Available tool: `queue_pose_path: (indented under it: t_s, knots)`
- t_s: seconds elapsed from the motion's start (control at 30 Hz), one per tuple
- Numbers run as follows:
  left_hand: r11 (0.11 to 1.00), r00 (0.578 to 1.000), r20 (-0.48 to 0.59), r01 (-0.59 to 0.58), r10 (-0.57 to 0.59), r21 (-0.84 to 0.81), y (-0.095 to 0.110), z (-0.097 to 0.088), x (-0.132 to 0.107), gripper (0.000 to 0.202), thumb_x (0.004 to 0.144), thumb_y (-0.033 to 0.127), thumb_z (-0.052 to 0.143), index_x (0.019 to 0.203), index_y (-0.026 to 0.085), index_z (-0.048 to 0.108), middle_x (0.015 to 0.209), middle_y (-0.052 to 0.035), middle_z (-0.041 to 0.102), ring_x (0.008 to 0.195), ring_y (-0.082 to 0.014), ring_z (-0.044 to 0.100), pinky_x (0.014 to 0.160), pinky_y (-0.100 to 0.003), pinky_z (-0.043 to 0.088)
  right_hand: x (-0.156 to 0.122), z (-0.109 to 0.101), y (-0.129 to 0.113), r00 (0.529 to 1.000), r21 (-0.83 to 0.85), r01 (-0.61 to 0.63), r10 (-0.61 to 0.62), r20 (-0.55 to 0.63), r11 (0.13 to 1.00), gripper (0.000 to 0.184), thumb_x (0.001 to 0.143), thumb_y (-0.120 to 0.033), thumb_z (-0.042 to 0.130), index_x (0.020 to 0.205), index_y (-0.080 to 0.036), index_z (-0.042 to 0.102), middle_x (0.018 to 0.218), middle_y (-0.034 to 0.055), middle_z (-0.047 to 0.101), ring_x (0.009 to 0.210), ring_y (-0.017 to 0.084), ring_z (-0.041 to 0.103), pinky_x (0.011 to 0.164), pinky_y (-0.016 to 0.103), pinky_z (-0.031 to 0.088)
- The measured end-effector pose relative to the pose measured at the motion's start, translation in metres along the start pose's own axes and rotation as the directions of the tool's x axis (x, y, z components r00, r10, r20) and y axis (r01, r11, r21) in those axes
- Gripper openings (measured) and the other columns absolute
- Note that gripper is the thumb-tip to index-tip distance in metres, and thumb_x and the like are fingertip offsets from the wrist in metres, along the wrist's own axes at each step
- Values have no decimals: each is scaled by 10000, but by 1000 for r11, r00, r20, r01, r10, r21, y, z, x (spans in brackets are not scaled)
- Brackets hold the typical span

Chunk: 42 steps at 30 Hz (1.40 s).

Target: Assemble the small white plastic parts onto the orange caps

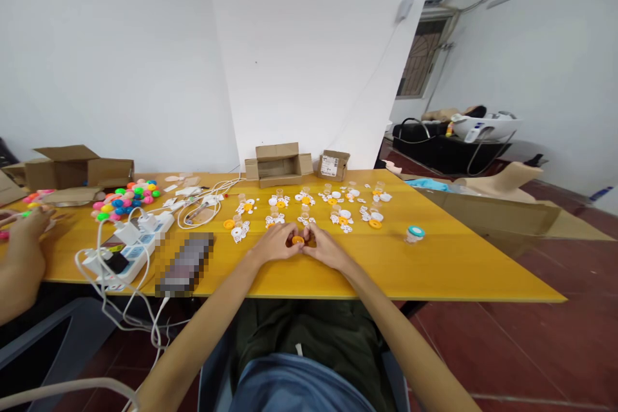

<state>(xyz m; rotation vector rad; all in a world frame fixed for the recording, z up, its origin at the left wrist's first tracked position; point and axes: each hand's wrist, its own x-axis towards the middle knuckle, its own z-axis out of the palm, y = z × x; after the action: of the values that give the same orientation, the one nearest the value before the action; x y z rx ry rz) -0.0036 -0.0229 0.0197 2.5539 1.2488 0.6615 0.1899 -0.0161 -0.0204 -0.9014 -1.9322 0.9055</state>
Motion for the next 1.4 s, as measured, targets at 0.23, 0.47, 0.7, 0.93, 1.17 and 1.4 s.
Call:
queue_pose_path:
  t_s: [0.23, 0.47, 0.7, 0.93, 1.17, 1.4]
  knots:
    - [1000, 1000, -16, 6, -6, 9, 1, 1, 0, 61, 848, 304, 585, 839, 244, 577, 744, 10, 645, 725, -187, 606, 717, -298, 459, -1, -1, -3, 1000, -10, -2, 2, -4, 1000, 241, 770, -313, 694, 849, -262, 471, 814, -23, 593, 763, 187, 552, 744, 332, 450]
    - [1000, 1000, -7, 22, -22, 15, 1, 0, 1, 84, 855, 332, 590, 849, 249, 594, 714, 17, 626, 719, -186, 600, 705, -292, 456, -2, 0, -2, 1000, -11, 21, -21, -6, 1000, 233, 792, -307, 695, 866, -257, 480, 819, -25, 588, 763, 179, 559, 739, 329, 454]
    - [999, 1000, 0, 4, -4, 33, 2, -1, 1, 82, 855, 318, 579, 837, 248, 619, 710, 7, 630, 742, -196, 614, 724, -296, 465, -2, 0, -2, 1000, -2, 21, -21, 3, 1000, 235, 781, -265, 686, 871, -261, 469, 826, -25, 590, 765, 181, 564, 738, 323, 456]
    - [998, 1000, 9, 17, -18, 58, 4, -1, 2, 120, 871, 346, 576, 811, 246, 608, 707, 1, 636, 731, -199, 611, 711, -298, 457, -2, 1, -1, 1000, -16, 20, -20, 0, 1000, 235, 774, -237, 679, 882, -260, 472, 834, -26, 596, 778, 182, 572, 751, 327, 453]
    - [998, 999, 10, 36, -36, 45, 5, -3, 1, 172, 889, 391, 582, 810, 242, 618, 682, 3, 623, 724, -197, 610, 699, -291, 451, -2, 1, 0, 1000, -24, 19, -19, 1, 1000, 223, 779, -235, 663, 888, -260, 470, 843, -25, 595, 769, 175, 567, 739, 322, 451]
    - [994, 997, 24, 74, -76, 79, 9, -4, 1, 201, 900, 411, 593, 811, 234, 624, 687, 5, 627, 722, -191, 610, 698, -284, 440, -2, 2, 0, 999, -19, 39, -39, -2, 999, 216, 783, -243, 656, 896, -256, 472, 833, -31, 582, 748, 163, 552, 710, 308, 449]
